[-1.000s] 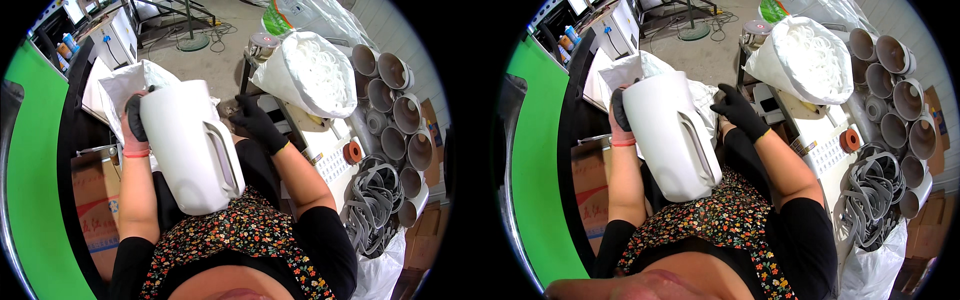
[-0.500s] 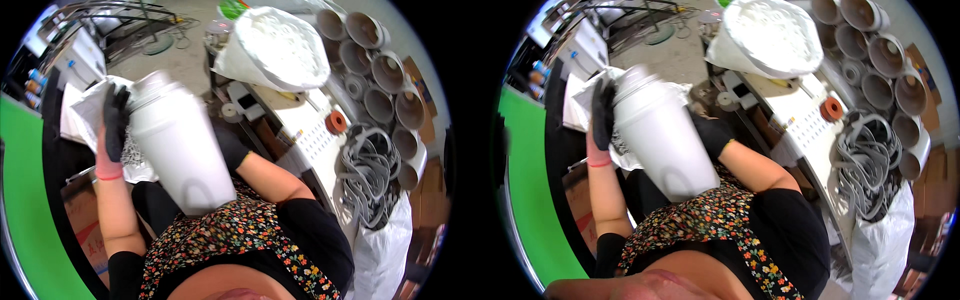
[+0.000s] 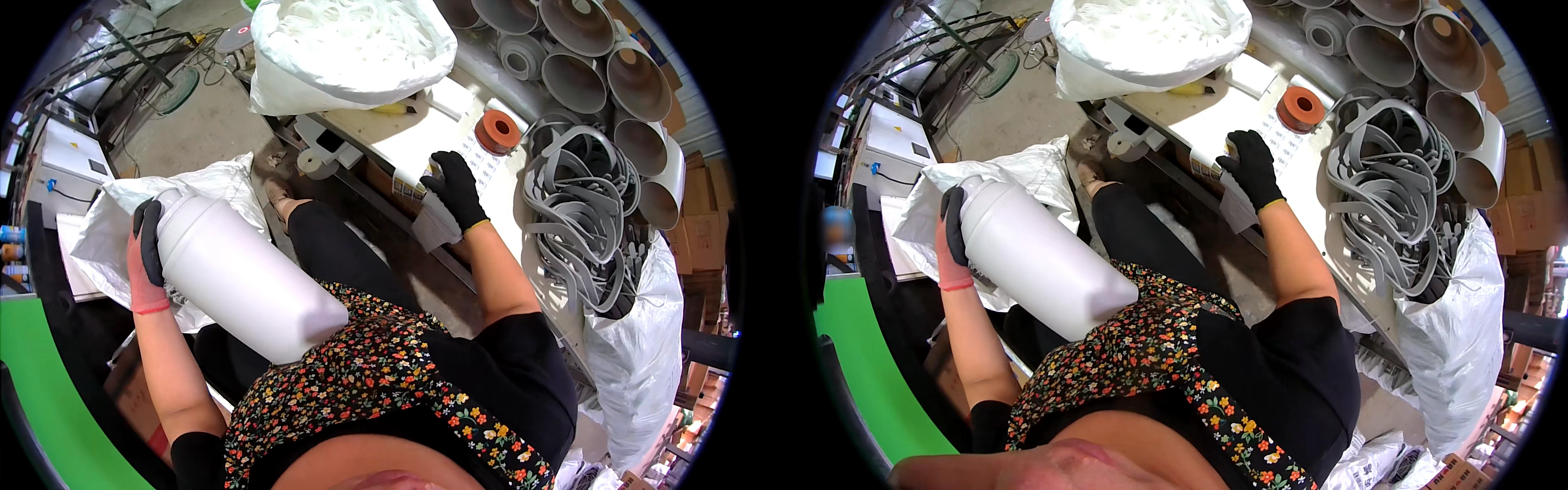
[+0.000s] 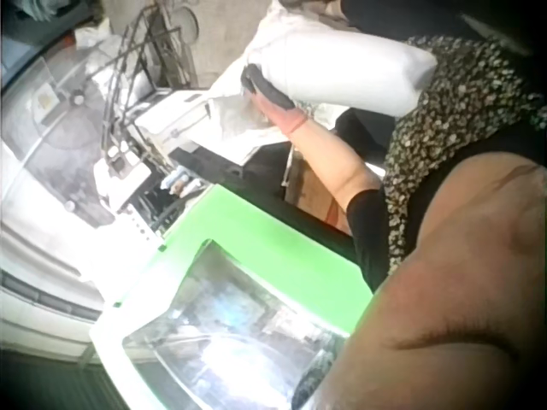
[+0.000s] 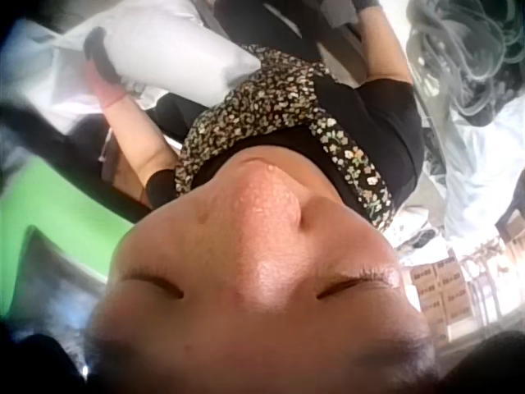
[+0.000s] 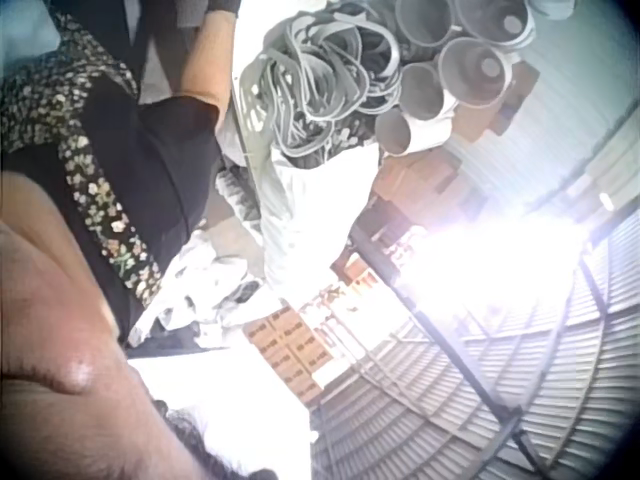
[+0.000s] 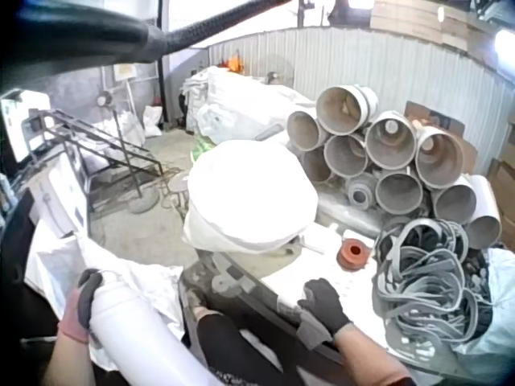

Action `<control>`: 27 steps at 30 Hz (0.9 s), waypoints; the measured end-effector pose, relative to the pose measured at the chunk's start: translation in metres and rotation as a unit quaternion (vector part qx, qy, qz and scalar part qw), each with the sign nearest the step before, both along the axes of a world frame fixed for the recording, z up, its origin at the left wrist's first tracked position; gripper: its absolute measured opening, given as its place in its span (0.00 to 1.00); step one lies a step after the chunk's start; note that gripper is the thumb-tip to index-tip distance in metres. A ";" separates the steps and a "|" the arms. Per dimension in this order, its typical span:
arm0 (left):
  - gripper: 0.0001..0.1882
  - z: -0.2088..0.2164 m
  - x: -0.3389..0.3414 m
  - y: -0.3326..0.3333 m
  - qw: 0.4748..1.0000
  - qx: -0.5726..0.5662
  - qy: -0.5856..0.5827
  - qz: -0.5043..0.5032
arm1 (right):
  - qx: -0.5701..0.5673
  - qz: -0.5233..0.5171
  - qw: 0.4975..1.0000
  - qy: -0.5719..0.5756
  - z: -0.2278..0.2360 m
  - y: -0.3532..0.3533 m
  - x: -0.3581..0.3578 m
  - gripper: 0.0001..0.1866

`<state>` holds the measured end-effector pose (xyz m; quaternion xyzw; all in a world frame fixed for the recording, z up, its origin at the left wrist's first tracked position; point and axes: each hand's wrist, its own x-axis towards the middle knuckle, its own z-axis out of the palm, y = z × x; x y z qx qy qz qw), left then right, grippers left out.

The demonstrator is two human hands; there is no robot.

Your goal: The person assembles white plastic jugs by attaching grey handles and applying labels. They pick up a jug, insert a handle, apply a label, and place the finished unit into a cardboard box. The process is repeated multiple times in a continuous loop.

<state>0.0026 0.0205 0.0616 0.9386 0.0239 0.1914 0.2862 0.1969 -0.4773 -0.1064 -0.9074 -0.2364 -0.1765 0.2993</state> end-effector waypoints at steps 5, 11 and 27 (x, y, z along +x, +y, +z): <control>0.16 -0.004 0.017 -0.008 0.997 -0.079 0.006 -0.005 | 0.049 -0.026 0.998 -0.026 -0.022 0.000 0.011 0.15; 0.16 0.003 0.011 -0.013 0.991 -0.133 -0.005 0.024 | 0.030 -0.056 0.998 0.011 -0.019 0.004 0.014 0.11; 0.12 0.025 -0.045 0.005 0.933 -0.337 -0.081 0.099 | -0.016 0.080 0.994 0.075 0.105 0.079 -0.079 0.02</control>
